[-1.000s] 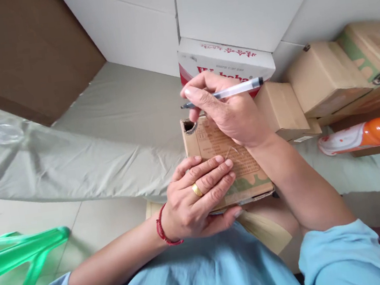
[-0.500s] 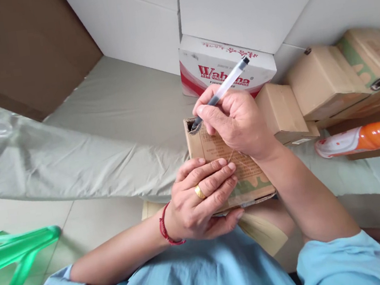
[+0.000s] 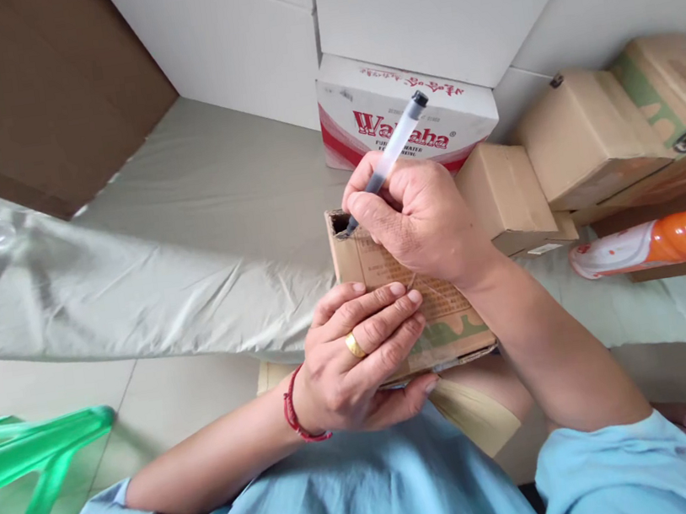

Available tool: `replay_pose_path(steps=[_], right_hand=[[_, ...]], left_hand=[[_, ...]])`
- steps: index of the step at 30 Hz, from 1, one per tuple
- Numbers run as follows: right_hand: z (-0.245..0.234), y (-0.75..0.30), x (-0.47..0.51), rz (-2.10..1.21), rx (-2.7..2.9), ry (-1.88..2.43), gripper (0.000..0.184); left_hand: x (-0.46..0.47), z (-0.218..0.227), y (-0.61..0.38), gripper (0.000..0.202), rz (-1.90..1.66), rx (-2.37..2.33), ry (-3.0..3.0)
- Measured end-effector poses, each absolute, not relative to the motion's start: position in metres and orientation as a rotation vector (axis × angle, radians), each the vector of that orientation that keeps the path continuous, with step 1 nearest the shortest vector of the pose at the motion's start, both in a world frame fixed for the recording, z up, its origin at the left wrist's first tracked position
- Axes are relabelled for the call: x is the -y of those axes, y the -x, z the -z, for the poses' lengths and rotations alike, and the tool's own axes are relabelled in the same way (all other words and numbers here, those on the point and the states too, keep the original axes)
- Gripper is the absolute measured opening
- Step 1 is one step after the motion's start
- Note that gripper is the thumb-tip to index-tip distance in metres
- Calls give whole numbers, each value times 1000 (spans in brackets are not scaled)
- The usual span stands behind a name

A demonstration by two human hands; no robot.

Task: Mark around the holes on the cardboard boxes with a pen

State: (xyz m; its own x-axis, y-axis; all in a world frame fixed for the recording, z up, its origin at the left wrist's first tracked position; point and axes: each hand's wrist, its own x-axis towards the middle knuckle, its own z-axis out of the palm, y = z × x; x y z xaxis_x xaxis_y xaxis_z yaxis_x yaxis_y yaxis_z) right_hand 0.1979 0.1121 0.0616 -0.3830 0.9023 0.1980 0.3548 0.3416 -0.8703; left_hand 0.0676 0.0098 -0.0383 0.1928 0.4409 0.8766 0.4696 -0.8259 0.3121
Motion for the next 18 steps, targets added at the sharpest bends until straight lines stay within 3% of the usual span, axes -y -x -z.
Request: replay_pose_path(steps=[18], right_hand=[[-53, -202, -121, -780, 1860, 1144, 29]], left_hand=[[-9, 39, -66, 39, 1756, 917, 2443]])
